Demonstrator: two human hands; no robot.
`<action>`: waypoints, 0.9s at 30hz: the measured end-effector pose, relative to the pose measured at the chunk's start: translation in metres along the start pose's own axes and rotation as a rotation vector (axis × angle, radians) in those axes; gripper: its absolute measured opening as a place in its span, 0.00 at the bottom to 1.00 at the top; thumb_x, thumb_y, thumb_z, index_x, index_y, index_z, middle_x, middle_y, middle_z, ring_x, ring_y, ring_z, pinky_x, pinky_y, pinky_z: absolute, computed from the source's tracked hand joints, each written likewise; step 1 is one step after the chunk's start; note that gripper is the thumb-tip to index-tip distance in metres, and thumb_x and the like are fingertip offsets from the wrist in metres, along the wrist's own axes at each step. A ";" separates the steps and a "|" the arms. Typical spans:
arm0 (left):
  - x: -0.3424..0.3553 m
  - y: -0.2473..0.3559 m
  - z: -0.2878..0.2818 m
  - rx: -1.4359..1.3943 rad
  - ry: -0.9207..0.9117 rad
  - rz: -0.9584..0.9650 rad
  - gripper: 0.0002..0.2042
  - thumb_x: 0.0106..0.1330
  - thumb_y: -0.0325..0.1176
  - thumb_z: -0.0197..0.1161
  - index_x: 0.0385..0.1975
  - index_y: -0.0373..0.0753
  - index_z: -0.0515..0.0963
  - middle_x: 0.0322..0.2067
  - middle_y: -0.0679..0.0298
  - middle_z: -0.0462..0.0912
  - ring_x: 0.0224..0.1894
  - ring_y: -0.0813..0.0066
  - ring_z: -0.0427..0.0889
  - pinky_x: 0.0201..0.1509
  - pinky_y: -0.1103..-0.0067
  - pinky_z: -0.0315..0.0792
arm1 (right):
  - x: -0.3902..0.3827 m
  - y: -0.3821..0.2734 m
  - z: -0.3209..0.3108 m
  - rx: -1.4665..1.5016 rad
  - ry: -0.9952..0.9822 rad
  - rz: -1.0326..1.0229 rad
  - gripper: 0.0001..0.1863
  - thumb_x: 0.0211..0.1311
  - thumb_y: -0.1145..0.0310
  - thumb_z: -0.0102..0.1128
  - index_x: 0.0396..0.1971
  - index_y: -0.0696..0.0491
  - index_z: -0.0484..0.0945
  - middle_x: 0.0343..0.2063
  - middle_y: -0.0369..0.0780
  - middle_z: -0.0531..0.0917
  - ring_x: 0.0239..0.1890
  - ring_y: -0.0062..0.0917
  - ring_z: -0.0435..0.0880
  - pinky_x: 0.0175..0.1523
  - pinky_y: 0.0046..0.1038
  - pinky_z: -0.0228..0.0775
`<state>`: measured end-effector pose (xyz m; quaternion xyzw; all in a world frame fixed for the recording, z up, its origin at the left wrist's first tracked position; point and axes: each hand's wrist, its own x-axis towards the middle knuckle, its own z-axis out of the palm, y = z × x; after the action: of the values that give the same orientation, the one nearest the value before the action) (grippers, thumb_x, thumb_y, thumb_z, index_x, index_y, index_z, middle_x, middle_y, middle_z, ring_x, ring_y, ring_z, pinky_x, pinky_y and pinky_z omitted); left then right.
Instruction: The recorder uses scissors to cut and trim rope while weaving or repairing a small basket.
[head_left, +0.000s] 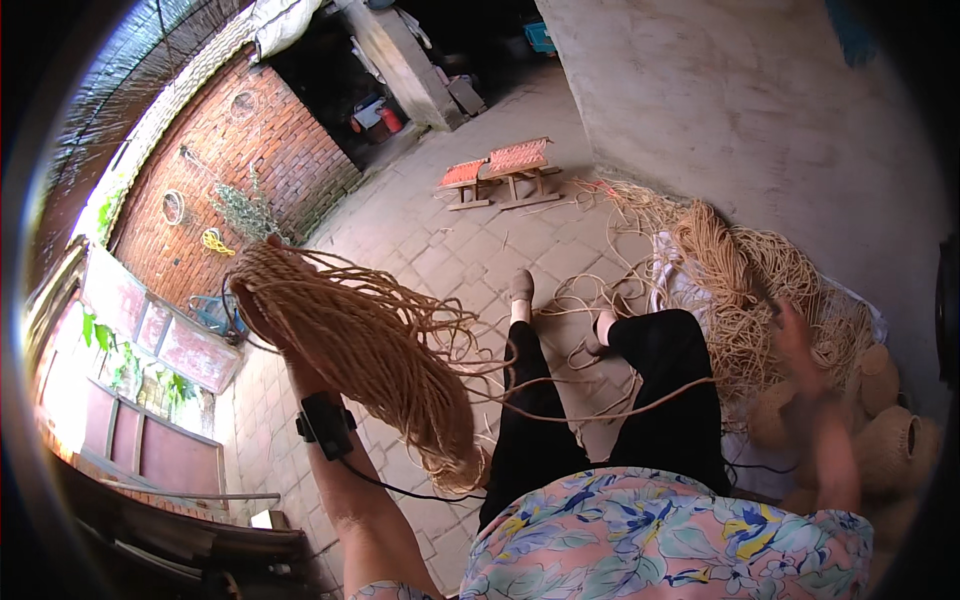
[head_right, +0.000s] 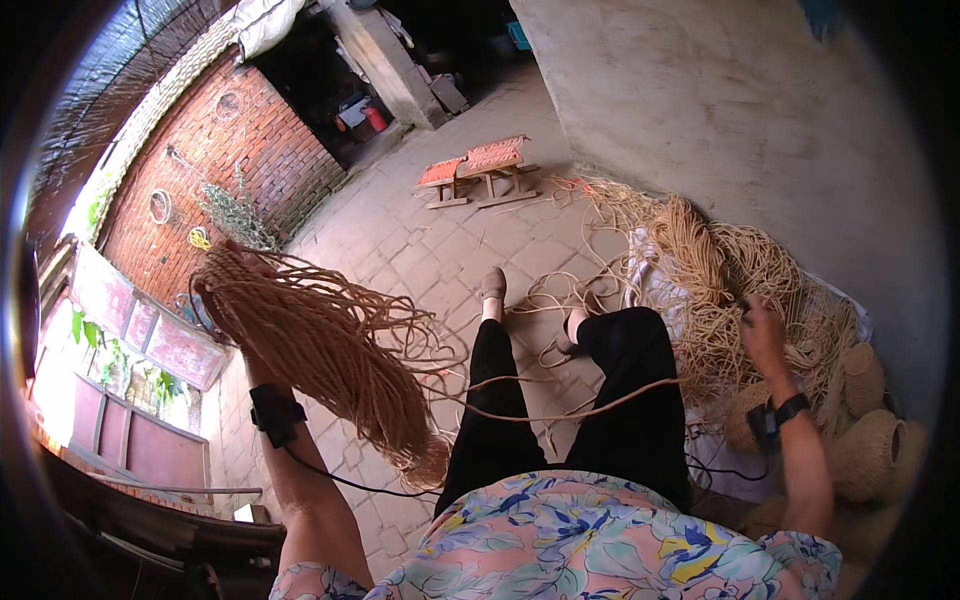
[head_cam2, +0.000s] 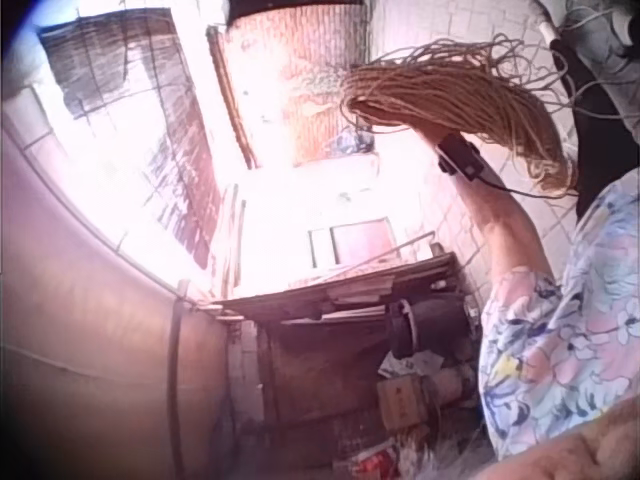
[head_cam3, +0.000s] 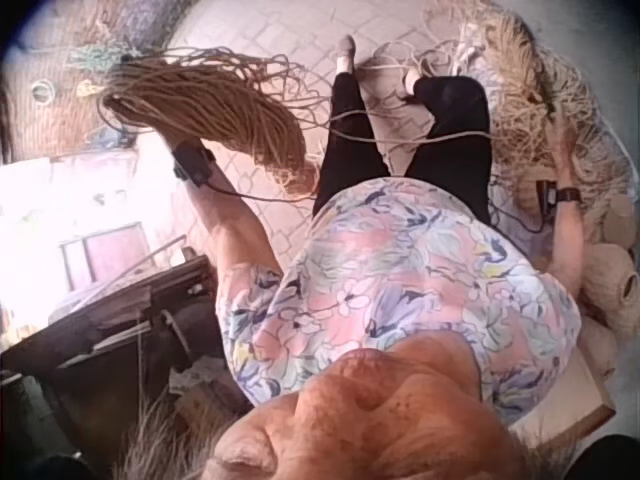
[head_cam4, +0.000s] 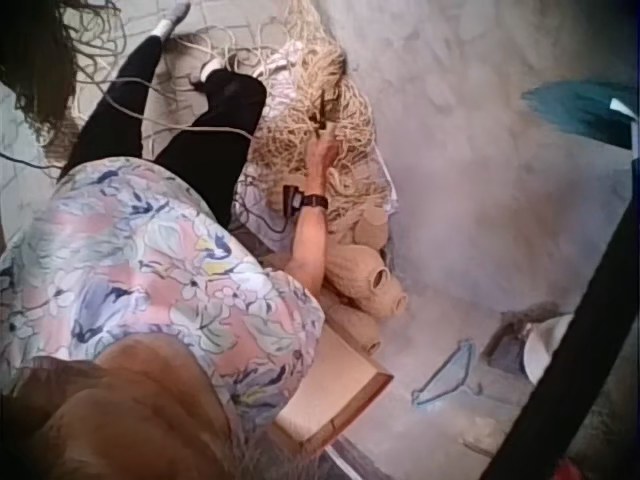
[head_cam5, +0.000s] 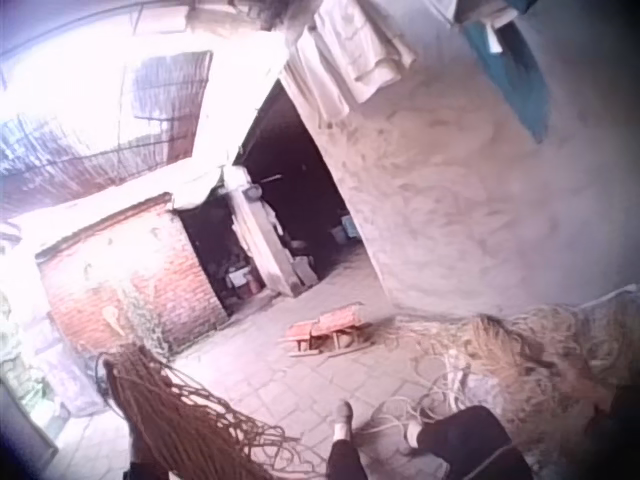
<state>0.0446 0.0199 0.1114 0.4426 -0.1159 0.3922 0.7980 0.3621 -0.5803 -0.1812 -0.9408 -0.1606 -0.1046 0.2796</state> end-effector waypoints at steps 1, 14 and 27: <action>0.006 -0.001 0.009 -0.002 -0.015 0.009 0.32 0.62 0.59 0.53 0.54 0.37 0.67 0.54 0.55 0.72 0.57 0.62 0.70 0.63 0.61 0.62 | -0.004 -0.033 0.006 0.088 -0.036 -0.093 0.21 0.52 0.75 0.61 0.48 0.50 0.69 0.26 0.47 0.80 0.31 0.42 0.81 0.33 0.39 0.70; 0.005 0.008 0.013 0.188 0.081 0.126 0.28 0.67 0.55 0.48 0.55 0.36 0.64 0.43 0.57 0.75 0.47 0.67 0.75 0.54 0.66 0.69 | -0.060 -0.182 0.025 0.355 -0.601 -0.541 0.15 0.48 0.75 0.62 0.37 0.53 0.69 0.25 0.43 0.80 0.28 0.37 0.81 0.33 0.35 0.72; -0.052 -0.019 0.015 -0.441 -0.339 -0.249 0.23 0.67 0.51 0.51 0.50 0.36 0.67 0.35 0.65 0.73 0.37 0.77 0.74 0.44 0.74 0.68 | 0.015 -0.026 -0.019 -0.261 -0.011 0.078 0.24 0.54 0.75 0.61 0.51 0.47 0.67 0.23 0.45 0.79 0.28 0.39 0.81 0.31 0.41 0.70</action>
<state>0.0259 -0.0248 0.0803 0.3288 -0.2747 0.1774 0.8860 0.3647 -0.5667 -0.1490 -0.9753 -0.1103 -0.1082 0.1577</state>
